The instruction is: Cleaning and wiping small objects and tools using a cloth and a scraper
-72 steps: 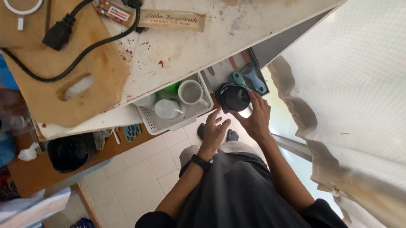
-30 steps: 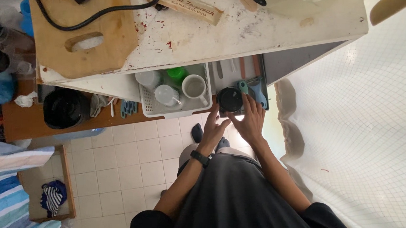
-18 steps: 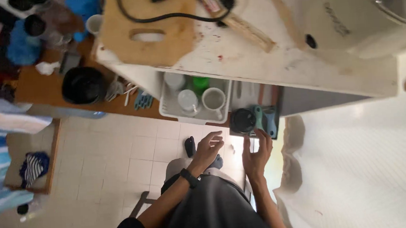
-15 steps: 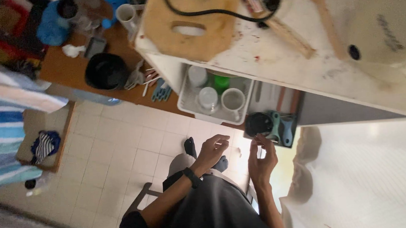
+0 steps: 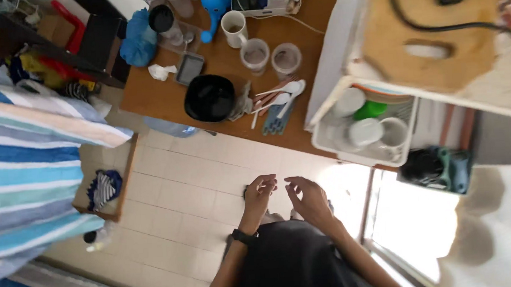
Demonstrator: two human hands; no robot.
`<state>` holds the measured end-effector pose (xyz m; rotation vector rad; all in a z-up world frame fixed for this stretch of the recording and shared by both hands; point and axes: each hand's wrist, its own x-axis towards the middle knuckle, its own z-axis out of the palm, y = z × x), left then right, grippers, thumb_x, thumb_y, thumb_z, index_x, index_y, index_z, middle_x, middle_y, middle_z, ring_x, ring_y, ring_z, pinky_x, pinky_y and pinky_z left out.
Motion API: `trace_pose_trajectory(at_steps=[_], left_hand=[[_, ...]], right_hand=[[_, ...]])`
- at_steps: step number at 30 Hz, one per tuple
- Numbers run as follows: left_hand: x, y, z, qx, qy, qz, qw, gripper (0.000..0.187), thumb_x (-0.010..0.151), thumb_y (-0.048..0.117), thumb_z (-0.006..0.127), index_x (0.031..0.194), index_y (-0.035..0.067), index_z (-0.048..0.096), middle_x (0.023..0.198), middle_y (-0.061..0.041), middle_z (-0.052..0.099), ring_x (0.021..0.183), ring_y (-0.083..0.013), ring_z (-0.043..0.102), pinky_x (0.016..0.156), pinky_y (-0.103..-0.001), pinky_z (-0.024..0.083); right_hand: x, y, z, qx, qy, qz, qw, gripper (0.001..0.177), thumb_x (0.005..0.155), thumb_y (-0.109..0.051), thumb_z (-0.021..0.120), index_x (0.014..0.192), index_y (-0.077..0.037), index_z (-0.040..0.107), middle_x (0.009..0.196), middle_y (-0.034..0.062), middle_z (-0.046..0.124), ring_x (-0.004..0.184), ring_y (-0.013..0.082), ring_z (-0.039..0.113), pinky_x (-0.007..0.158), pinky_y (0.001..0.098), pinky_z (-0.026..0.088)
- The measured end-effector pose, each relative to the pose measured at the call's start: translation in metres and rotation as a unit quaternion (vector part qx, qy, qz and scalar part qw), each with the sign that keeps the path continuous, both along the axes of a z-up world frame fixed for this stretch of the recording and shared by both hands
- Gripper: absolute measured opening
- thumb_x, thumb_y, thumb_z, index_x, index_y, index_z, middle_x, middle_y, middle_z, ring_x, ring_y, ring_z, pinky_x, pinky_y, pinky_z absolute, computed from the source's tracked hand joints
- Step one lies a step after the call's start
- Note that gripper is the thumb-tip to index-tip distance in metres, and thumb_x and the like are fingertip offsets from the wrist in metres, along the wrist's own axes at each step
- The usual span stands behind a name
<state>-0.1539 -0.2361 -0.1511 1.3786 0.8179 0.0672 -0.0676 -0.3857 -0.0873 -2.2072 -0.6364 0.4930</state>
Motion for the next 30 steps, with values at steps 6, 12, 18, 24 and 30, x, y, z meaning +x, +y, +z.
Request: trace_pose_trajectory(at_steps=[6, 12, 18, 24, 30], left_hand=[[-0.032, 0.108, 0.012, 0.028, -0.003, 0.013, 1.000, 0.031, 0.093, 0.008, 0.061, 0.121, 0.009, 0.074, 0.106, -0.013, 0.074, 0.093, -0.0180, 0.071, 0.085, -0.031, 0.056], [-0.025, 0.151, -0.001, 0.009, 0.017, -0.005, 1.000, 0.029, 0.093, 0.007, 0.062, 0.120, 0.009, 0.075, 0.105, -0.014, 0.075, 0.093, -0.0187, 0.073, 0.084, -0.031, 0.057], [0.007, 0.160, -0.002, -0.010, -0.001, -0.040, 0.999, 0.029, 0.092, 0.007, 0.064, 0.118, 0.012, 0.076, 0.101, -0.011, 0.076, 0.089, -0.0161, 0.074, 0.084, -0.032, 0.058], [0.034, 0.167, -0.007, 0.006, 0.004, -0.067, 0.998, 0.029, 0.094, 0.005, 0.063, 0.120, 0.010, 0.075, 0.102, -0.014, 0.076, 0.092, -0.0211, 0.075, 0.089, -0.037, 0.058], [0.061, 0.177, -0.008, 0.015, -0.001, -0.018, 1.000, 0.032, 0.090, 0.000, 0.064, 0.118, 0.010, 0.077, 0.099, -0.016, 0.076, 0.088, -0.0216, 0.076, 0.088, -0.038, 0.059]], right_hand=[[0.002, 0.101, -0.043, -0.149, -0.016, 0.052, 0.987, 0.025, 0.097, -0.022, 0.058, 0.118, -0.022, 0.071, 0.091, 0.0018, 0.077, 0.091, 0.0272, 0.075, 0.088, 0.0421, 0.057], [0.025, 0.138, -0.077, -0.210, 0.007, -0.042, 0.977, 0.025, 0.099, -0.031, 0.059, 0.120, -0.026, 0.070, 0.095, -0.0011, 0.078, 0.094, 0.0258, 0.076, 0.089, 0.0451, 0.059], [0.072, 0.162, -0.089, -0.283, 0.067, -0.145, 0.946, 0.027, 0.101, -0.033, 0.051, 0.112, -0.020, 0.073, 0.100, 0.0007, 0.078, 0.099, 0.0288, 0.075, 0.088, 0.0489, 0.060], [0.114, 0.183, -0.096, -0.262, 0.143, -0.216, 0.929, 0.035, 0.099, -0.034, 0.044, 0.109, -0.017, 0.073, 0.107, 0.0079, 0.078, 0.107, 0.0359, 0.073, 0.095, 0.0560, 0.056], [0.136, 0.203, -0.127, -0.299, 0.120, -0.254, 0.912, 0.053, 0.096, -0.064, 0.048, 0.109, -0.017, 0.069, 0.122, 0.0113, 0.072, 0.106, 0.0408, 0.072, 0.093, 0.0578, 0.057]])
